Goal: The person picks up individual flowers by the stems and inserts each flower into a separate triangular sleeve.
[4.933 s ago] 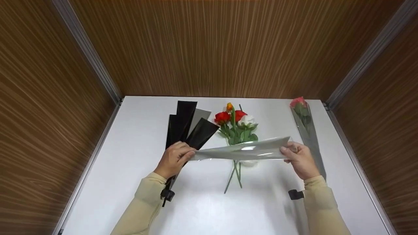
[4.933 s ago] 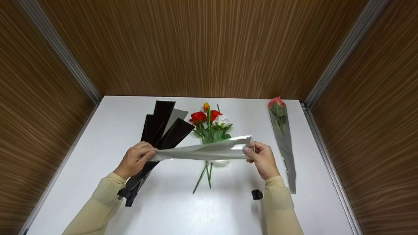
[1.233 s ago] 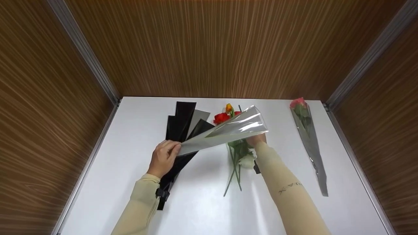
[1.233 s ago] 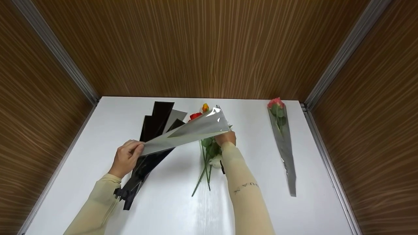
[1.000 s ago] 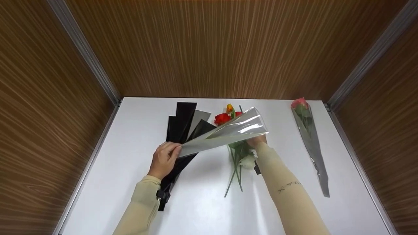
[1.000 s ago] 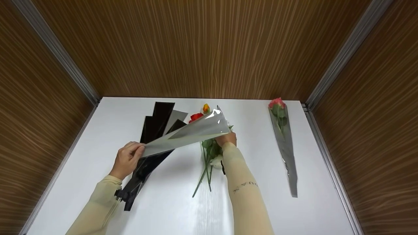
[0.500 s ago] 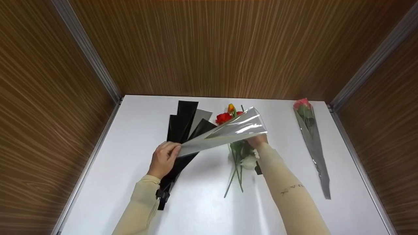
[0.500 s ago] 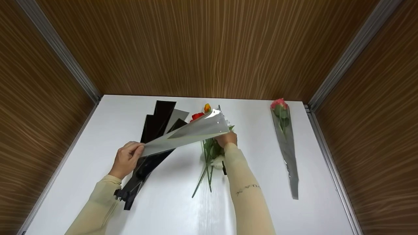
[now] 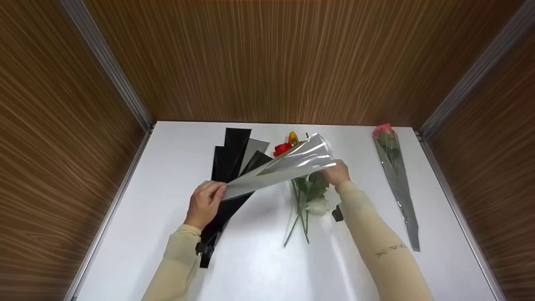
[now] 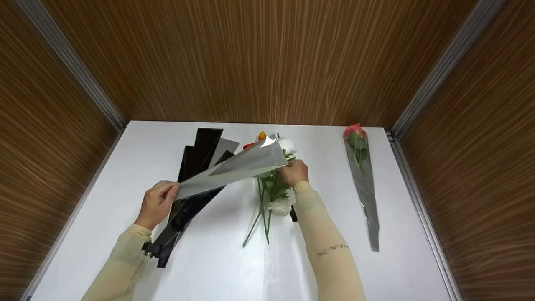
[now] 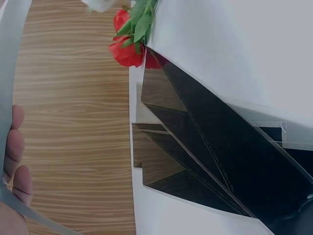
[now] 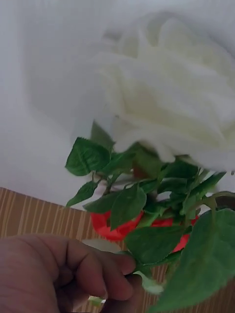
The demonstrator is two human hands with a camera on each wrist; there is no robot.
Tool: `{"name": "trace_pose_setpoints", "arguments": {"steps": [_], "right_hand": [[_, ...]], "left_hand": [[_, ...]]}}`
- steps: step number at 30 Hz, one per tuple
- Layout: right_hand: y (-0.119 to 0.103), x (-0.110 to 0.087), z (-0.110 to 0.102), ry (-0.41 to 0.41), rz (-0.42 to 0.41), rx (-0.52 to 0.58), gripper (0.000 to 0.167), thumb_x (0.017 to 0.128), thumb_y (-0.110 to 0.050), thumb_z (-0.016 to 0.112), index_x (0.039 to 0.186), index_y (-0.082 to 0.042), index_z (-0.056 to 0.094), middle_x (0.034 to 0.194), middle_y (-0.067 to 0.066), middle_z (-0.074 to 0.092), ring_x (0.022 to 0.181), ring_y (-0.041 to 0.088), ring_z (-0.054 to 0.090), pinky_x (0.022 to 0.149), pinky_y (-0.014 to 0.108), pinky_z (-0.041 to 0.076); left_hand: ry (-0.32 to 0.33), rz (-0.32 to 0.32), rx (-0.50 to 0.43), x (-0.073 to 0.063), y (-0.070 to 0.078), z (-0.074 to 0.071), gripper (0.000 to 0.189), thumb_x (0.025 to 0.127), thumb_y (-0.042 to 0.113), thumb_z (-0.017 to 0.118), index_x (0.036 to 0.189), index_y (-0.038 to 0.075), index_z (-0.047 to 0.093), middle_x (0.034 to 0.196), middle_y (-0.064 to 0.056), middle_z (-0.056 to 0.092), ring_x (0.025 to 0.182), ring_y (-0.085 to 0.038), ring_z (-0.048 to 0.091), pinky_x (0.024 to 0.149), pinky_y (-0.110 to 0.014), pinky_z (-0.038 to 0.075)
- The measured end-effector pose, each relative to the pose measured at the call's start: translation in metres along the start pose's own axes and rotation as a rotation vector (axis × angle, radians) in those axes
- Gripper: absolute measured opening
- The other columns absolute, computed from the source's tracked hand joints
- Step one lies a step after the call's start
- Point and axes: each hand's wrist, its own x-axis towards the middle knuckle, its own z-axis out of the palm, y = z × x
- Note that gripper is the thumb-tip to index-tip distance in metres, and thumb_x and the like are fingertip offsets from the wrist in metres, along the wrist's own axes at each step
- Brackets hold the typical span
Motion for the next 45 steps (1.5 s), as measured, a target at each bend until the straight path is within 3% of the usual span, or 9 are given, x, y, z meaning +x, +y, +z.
{"name": "trace_pose_setpoints", "arguments": {"steps": [4,9,11,16,26,33,40,45], "right_hand": [[-0.005,-0.003,-0.005,-0.025,-0.012,0.119,0.019,0.083,-0.024,0.062,0.073,-0.008,0.061,0.067,0.002,0.060,0.059,0.014,0.053,0.061,0.029,0.047],[-0.009,-0.006,-0.013,-0.074,-0.039,0.260,0.020,0.090,-0.015,0.060,0.099,0.002,0.069,0.086,0.014,0.067,0.057,0.009,0.057,0.058,0.023,0.050],[-0.010,-0.006,-0.017,-0.074,-0.051,0.289,0.022,0.091,-0.013,0.060,0.102,0.004,0.068,0.088,0.017,0.066,0.056,0.008,0.057,0.057,0.022,0.049],[-0.011,-0.007,-0.031,-0.044,-0.096,0.322,0.020,0.093,-0.011,0.055,0.101,0.006,0.063,0.083,0.008,0.064,0.055,0.009,0.057,0.055,0.022,0.047],[-0.002,-0.024,-0.078,0.052,-0.139,0.485,0.018,0.093,-0.003,0.053,0.111,-0.004,0.053,0.086,0.002,0.059,0.060,0.011,0.057,0.056,0.025,0.049],[0.001,-0.043,-0.105,0.085,-0.249,0.670,0.020,0.095,-0.007,0.059,0.113,-0.007,0.053,0.096,0.006,0.059,0.082,0.015,0.060,0.063,0.024,0.051],[0.007,-0.049,-0.121,0.038,-0.279,0.842,0.038,0.095,-0.008,0.060,0.130,-0.004,0.046,0.113,0.008,0.056,0.095,0.016,0.058,0.072,0.026,0.053],[0.009,-0.051,-0.131,0.025,-0.249,0.959,0.037,0.094,-0.005,0.061,0.129,-0.004,0.047,0.108,0.005,0.058,0.088,0.013,0.059,0.067,0.024,0.053]], "left_hand": [[0.002,-0.023,-0.008,-0.001,0.000,-0.004,0.014,0.096,0.018,0.061,0.097,0.011,0.072,0.094,0.003,0.068,0.090,-0.014,0.061,0.082,-0.035,0.047],[0.013,-0.036,-0.011,-0.002,-0.002,-0.008,0.014,0.096,0.018,0.061,0.099,0.011,0.073,0.096,0.004,0.068,0.091,-0.014,0.061,0.082,-0.035,0.047],[0.016,-0.032,-0.010,-0.002,-0.003,-0.008,0.014,0.096,0.018,0.061,0.099,0.011,0.073,0.095,0.004,0.068,0.090,-0.013,0.061,0.082,-0.035,0.047],[0.018,-0.022,-0.006,-0.002,-0.004,-0.007,0.013,0.095,0.017,0.062,0.098,0.011,0.073,0.092,0.005,0.068,0.086,-0.012,0.060,0.077,-0.035,0.048],[0.018,0.013,0.014,-0.001,-0.003,-0.007,0.011,0.094,0.013,0.063,0.097,0.009,0.072,0.090,0.002,0.068,0.086,-0.015,0.061,0.079,-0.035,0.047],[-0.003,0.021,0.011,-0.003,-0.003,-0.010,0.011,0.094,0.013,0.063,0.097,0.009,0.072,0.088,0.003,0.067,0.081,-0.012,0.058,0.076,-0.035,0.046],[-0.022,0.017,0.040,-0.011,-0.005,-0.007,0.010,0.094,0.014,0.063,0.098,0.011,0.072,0.089,0.004,0.067,0.081,-0.011,0.058,0.074,-0.034,0.046],[-0.022,0.031,0.051,-0.013,-0.010,-0.006,0.010,0.094,0.014,0.064,0.097,0.011,0.073,0.090,0.003,0.068,0.085,-0.014,0.061,0.079,-0.037,0.047]]}}
